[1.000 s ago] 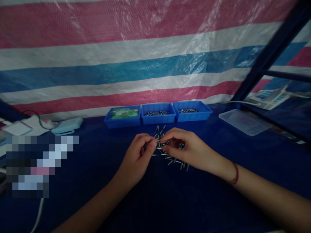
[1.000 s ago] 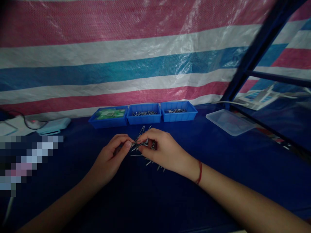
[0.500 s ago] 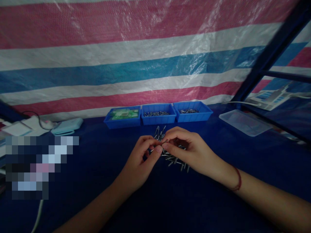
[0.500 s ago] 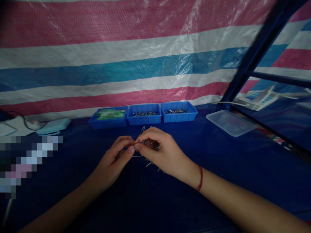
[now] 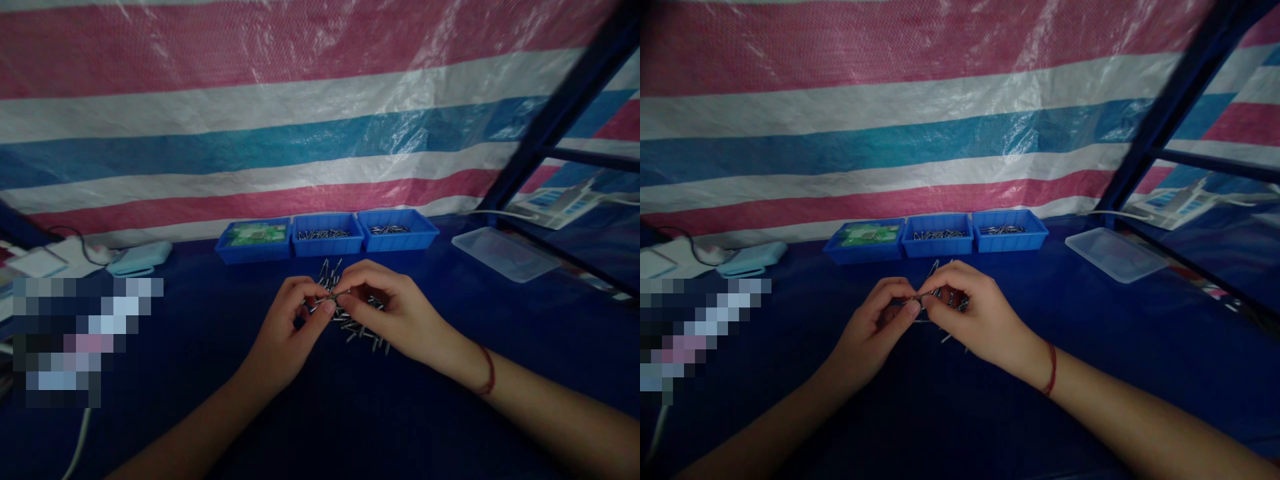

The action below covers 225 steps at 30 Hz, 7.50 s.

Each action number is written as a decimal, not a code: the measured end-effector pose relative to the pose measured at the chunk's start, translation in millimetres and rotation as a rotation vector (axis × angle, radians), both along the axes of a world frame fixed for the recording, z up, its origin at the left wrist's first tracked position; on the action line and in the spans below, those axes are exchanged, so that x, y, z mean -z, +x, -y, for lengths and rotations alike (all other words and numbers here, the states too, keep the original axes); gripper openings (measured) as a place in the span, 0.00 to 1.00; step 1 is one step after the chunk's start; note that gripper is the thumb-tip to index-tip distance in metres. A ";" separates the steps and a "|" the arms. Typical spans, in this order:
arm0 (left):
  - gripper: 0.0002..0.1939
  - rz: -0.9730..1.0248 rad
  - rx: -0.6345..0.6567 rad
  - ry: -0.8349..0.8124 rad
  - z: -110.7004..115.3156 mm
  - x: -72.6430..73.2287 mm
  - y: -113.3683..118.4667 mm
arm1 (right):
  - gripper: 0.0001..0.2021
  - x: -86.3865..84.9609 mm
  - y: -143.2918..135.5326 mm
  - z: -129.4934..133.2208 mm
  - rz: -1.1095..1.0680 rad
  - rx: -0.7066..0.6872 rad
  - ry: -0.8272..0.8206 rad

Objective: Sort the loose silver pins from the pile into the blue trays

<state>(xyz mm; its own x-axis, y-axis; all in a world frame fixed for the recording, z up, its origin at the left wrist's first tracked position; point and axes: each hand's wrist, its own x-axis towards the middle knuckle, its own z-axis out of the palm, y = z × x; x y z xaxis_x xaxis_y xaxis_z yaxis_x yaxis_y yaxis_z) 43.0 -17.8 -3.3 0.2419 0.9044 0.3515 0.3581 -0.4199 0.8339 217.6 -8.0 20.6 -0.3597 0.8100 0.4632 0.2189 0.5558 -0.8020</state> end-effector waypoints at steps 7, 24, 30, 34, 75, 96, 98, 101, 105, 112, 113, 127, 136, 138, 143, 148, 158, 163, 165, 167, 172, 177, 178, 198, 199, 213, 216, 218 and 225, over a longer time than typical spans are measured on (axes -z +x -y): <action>0.03 0.003 -0.069 0.091 0.8 -2.3 0.3 | 0.05 6.5 -1.7 -2.7 0.005 0.006 -0.009; 0.06 0.067 -0.125 -0.039 -0.9 -2.1 0.1 | 0.06 7.4 11.3 -23.0 0.076 0.162 0.078; 0.07 0.080 -0.196 -0.073 -0.3 -8.8 -1.0 | 0.09 4.3 63.9 -71.7 0.335 0.802 0.327; 0.07 0.026 -0.180 -0.036 -0.9 -7.3 -3.4 | 0.13 11.3 84.3 -87.7 0.622 0.946 0.275; 0.10 -0.019 0.154 -0.257 1.6 -15.8 -6.9 | 0.04 2.1 -2.6 0.1 -0.119 -0.029 -0.186; 0.13 0.094 0.226 -0.381 1.3 -10.4 -3.6 | 0.03 4.2 -5.4 0.5 -0.130 -0.015 -0.122; 0.13 0.102 0.207 -0.397 1.5 -11.3 -2.6 | 0.03 3.5 -5.2 1.1 -0.122 -0.016 -0.097; 0.13 0.124 0.193 -0.434 2.1 -11.9 -1.8 | 0.03 3.0 -4.6 2.2 -0.100 -0.022 -0.050; 0.12 0.148 0.177 -0.413 2.2 -10.8 -2.6 | 0.04 3.0 -4.3 2.8 -0.067 -0.011 0.000; 0.08 0.178 0.090 -0.318 2.0 -8.5 -3.8 | 0.04 2.7 -4.9 1.6 -0.032 0.018 0.023; 0.08 0.188 0.079 -0.291 1.9 -8.3 -3.6 | 0.04 3.1 -5.0 1.2 -0.029 0.022 0.017; 0.02 0.105 -0.015 0.026 4.7 -8.0 -4.0 | 0.04 8.5 -6.7 -2.0 0.033 -0.051 -0.009; 0.20 0.126 -0.075 -0.100 5.8 1.0 0.3 | 0.08 1.4 53.4 -68.2 0.299 0.643 0.374; 0.18 0.086 -0.046 -0.071 6.2 2.9 1.4 | 0.10 1.9 72.1 -84.7 0.419 0.823 0.415; 0.20 -0.078 -0.079 0.088 -1.2 1.4 -5.2 | 0.15 9.1 97.2 -99.4 0.535 0.903 0.344; 0.10 -0.405 -0.064 0.249 -27.5 -8.0 -23.4 | 0.13 8.1 88.6 -87.1 0.526 0.807 0.321; 0.12 -0.539 0.140 0.231 -43.1 -7.1 -26.9 | 0.10 8.9 40.6 -52.9 0.509 0.441 0.260; 0.16 -0.613 0.234 0.282 -37.5 -3.0 -28.8 | 0.11 7.3 27.4 -38.4 0.516 0.315 0.233; 0.12 -0.631 0.236 0.315 -37.5 -0.4 -27.0 | 0.11 6.3 24.0 -33.5 0.505 0.274 0.236; 0.09 -0.638 0.234 0.345 -37.5 1.8 -24.6 | 0.11 5.7 21.5 -29.5 0.491 0.245 0.236; 0.08 -0.515 0.183 0.324 -33.9 -0.1 -20.6 | 0.10 4.7 18.1 -24.9 0.490 0.177 0.220; 0.07 -0.156 0.018 0.062 -23.8 -6.8 -13.5 | 0.08 1.8 11.9 -19.7 0.299 0.051 0.173; 0.08 -0.091 0.011 0.006 -21.1 -7.6 -11.1 | 0.08 0.8 10.0 -17.4 0.238 0.044 0.158; 0.12 0.174 0.144 -0.315 -2.0 -12.0 6.4 | 0.03 -4.4 0.2 -0.6 -0.007 0.050 0.109; 0.13 0.179 0.144 -0.315 -1.9 -11.4 6.3 | 0.03 -3.9 0.1 -0.4 -0.009 0.046 0.113; 0.04 0.215 0.114 -0.101 -5.1 -1.3 2.8 | 0.04 -1.2 -0.8 -3.1 0.002 0.055 0.115; 0.02 0.178 0.077 0.006 -5.4 0.5 1.2 | 0.04 -0.9 -0.4 -4.5 0.018 0.044 0.128; 0.02 0.157 0.055 0.067 -5.0 0.0 0.4 | 0.04 -0.6 -0.2 -4.9 0.033 0.032 0.135; 0.03 0.005 -0.094 0.312 -0.3 -8.4 -0.6 | 0.06 4.8 -0.3 -4.5 0.069 -0.025 0.116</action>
